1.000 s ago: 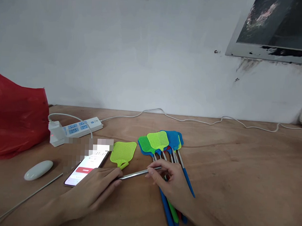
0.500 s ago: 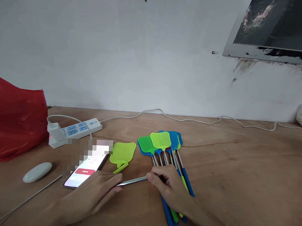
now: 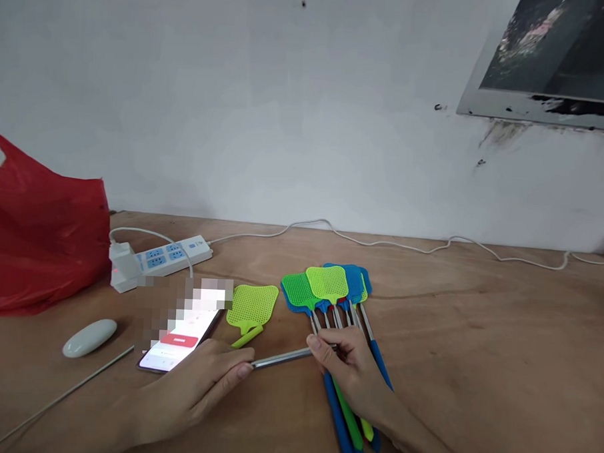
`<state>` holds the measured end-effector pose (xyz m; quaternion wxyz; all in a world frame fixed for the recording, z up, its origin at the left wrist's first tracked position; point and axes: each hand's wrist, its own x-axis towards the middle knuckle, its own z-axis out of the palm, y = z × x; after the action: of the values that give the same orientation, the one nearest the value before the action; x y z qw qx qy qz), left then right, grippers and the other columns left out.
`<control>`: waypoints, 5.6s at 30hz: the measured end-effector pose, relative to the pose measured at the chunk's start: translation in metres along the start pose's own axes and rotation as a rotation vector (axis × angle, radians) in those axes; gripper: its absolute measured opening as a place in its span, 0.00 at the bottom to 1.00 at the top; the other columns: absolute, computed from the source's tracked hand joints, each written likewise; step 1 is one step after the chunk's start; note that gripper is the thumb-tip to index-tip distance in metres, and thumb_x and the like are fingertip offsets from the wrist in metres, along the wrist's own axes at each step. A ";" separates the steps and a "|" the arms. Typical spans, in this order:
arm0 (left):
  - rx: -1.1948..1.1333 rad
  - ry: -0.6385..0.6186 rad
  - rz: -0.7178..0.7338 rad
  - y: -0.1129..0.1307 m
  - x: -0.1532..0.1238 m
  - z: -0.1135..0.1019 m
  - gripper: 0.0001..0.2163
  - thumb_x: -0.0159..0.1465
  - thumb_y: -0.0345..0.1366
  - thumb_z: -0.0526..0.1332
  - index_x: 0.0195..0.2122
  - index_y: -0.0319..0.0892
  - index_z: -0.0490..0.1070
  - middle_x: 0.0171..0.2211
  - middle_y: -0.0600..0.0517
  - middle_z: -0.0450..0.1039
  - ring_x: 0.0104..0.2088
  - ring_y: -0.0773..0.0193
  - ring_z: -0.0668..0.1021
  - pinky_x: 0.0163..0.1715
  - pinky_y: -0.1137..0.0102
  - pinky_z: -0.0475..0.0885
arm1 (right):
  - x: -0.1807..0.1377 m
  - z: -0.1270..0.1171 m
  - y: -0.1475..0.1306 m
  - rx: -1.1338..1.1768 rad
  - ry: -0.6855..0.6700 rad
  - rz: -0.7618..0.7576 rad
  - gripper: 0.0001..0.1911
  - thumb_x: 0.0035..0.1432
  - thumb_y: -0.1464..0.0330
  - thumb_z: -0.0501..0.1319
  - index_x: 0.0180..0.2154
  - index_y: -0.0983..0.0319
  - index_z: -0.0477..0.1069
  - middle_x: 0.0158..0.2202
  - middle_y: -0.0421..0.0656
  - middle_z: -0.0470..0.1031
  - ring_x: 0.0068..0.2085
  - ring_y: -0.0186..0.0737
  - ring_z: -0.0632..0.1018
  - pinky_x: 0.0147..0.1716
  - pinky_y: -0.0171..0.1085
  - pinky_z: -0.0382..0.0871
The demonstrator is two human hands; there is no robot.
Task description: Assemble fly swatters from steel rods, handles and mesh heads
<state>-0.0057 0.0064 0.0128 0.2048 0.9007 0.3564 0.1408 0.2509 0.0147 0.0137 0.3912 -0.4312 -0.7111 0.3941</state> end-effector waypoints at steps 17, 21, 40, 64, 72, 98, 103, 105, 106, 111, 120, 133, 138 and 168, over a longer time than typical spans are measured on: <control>0.049 -0.018 -0.055 0.008 -0.003 -0.017 0.21 0.77 0.44 0.39 0.30 0.45 0.61 0.26 0.53 0.69 0.26 0.60 0.72 0.26 0.68 0.59 | -0.001 0.005 0.008 0.102 0.012 0.039 0.31 0.66 0.46 0.52 0.19 0.58 0.58 0.17 0.34 0.50 0.20 0.33 0.54 0.21 0.36 0.49; 0.065 -0.018 -0.076 0.013 -0.008 -0.022 0.19 0.77 0.42 0.41 0.32 0.45 0.62 0.27 0.53 0.70 0.26 0.60 0.73 0.26 0.68 0.60 | -0.001 0.000 0.000 -0.066 -0.129 -0.035 0.30 0.70 0.48 0.48 0.21 0.58 0.61 0.20 0.36 0.57 0.23 0.35 0.62 0.28 0.36 0.57; 0.076 0.152 -0.184 0.010 -0.056 -0.007 0.18 0.76 0.46 0.44 0.31 0.48 0.65 0.26 0.56 0.75 0.27 0.60 0.76 0.28 0.69 0.64 | -0.023 -0.029 0.011 -0.235 -0.192 0.053 0.25 0.72 0.54 0.45 0.24 0.57 0.59 0.18 0.34 0.59 0.21 0.35 0.65 0.22 0.35 0.57; 0.223 -0.096 -0.124 0.015 -0.025 -0.004 0.15 0.77 0.38 0.44 0.34 0.45 0.64 0.29 0.52 0.77 0.26 0.56 0.78 0.24 0.68 0.58 | -0.021 -0.021 0.009 -0.818 -0.366 -0.412 0.12 0.68 0.73 0.50 0.30 0.58 0.61 0.24 0.38 0.74 0.23 0.36 0.72 0.23 0.37 0.49; 0.223 -0.037 -0.091 0.008 -0.033 -0.006 0.19 0.77 0.42 0.41 0.35 0.46 0.67 0.27 0.54 0.76 0.25 0.59 0.77 0.23 0.69 0.59 | -0.021 -0.022 0.010 -0.787 -0.346 -0.385 0.13 0.68 0.73 0.50 0.29 0.59 0.61 0.24 0.38 0.73 0.23 0.36 0.71 0.24 0.37 0.50; 0.222 -0.043 -0.071 0.047 0.005 0.002 0.09 0.75 0.34 0.48 0.39 0.47 0.66 0.34 0.55 0.77 0.29 0.57 0.78 0.26 0.66 0.61 | -0.027 0.005 -0.013 -0.958 -0.337 -0.449 0.08 0.67 0.73 0.52 0.37 0.60 0.68 0.32 0.41 0.76 0.29 0.41 0.76 0.24 0.40 0.50; 0.266 -0.057 -0.057 0.043 0.010 0.006 0.11 0.75 0.34 0.49 0.36 0.46 0.65 0.31 0.55 0.77 0.27 0.57 0.79 0.22 0.66 0.57 | -0.026 0.009 -0.010 -1.001 -0.343 -0.454 0.08 0.62 0.77 0.53 0.34 0.60 0.67 0.29 0.39 0.75 0.24 0.39 0.72 0.22 0.40 0.45; 0.294 -0.057 -0.053 0.042 0.009 0.008 0.10 0.74 0.33 0.51 0.34 0.45 0.65 0.31 0.55 0.77 0.26 0.56 0.79 0.22 0.66 0.55 | -0.026 0.010 -0.009 -0.970 -0.365 -0.431 0.08 0.56 0.79 0.55 0.34 0.60 0.66 0.28 0.38 0.75 0.23 0.37 0.71 0.22 0.40 0.44; 0.303 -0.058 -0.049 0.041 0.008 0.008 0.09 0.74 0.32 0.52 0.34 0.45 0.64 0.31 0.55 0.77 0.26 0.56 0.79 0.21 0.66 0.55 | -0.027 0.010 -0.009 -0.954 -0.370 -0.425 0.09 0.53 0.79 0.56 0.33 0.59 0.66 0.28 0.38 0.75 0.23 0.37 0.71 0.22 0.40 0.44; 0.326 -0.087 -0.080 0.042 0.003 0.002 0.10 0.74 0.33 0.51 0.35 0.46 0.66 0.31 0.53 0.78 0.26 0.54 0.80 0.21 0.66 0.55 | -0.026 0.006 -0.007 -0.915 -0.344 -0.432 0.07 0.56 0.77 0.55 0.33 0.59 0.64 0.27 0.36 0.74 0.23 0.36 0.70 0.23 0.40 0.44; 0.171 -0.081 -0.116 0.034 -0.011 -0.002 0.10 0.75 0.34 0.49 0.40 0.45 0.69 0.35 0.53 0.79 0.29 0.57 0.79 0.24 0.68 0.61 | -0.024 0.006 -0.011 -0.954 -0.372 -0.422 0.09 0.69 0.71 0.50 0.36 0.59 0.65 0.30 0.38 0.76 0.26 0.38 0.73 0.25 0.40 0.47; 0.251 -0.033 -0.090 0.035 -0.012 -0.004 0.11 0.71 0.29 0.48 0.32 0.46 0.64 0.26 0.54 0.74 0.22 0.60 0.74 0.20 0.67 0.51 | -0.020 0.002 -0.005 -0.939 -0.238 -0.594 0.09 0.61 0.78 0.53 0.33 0.59 0.65 0.25 0.37 0.74 0.22 0.37 0.70 0.25 0.40 0.50; 0.172 -0.031 -0.112 0.021 -0.023 -0.009 0.15 0.76 0.36 0.44 0.36 0.46 0.67 0.30 0.54 0.76 0.27 0.60 0.77 0.24 0.70 0.57 | -0.027 -0.015 0.006 -0.931 -0.218 -0.568 0.14 0.69 0.74 0.49 0.30 0.59 0.64 0.24 0.38 0.73 0.23 0.37 0.70 0.26 0.39 0.53; 0.277 -0.054 -0.058 0.018 -0.009 -0.001 0.17 0.76 0.36 0.44 0.34 0.45 0.67 0.27 0.52 0.76 0.23 0.59 0.77 0.21 0.69 0.58 | -0.038 -0.016 0.008 -1.076 -0.229 -0.539 0.15 0.73 0.72 0.44 0.37 0.59 0.65 0.28 0.41 0.77 0.25 0.41 0.77 0.21 0.40 0.52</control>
<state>-0.0017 -0.0114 0.0215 0.0922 0.9130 0.3928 0.0599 0.2797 -0.0142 0.0043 0.1258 -0.3280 -0.9320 -0.0891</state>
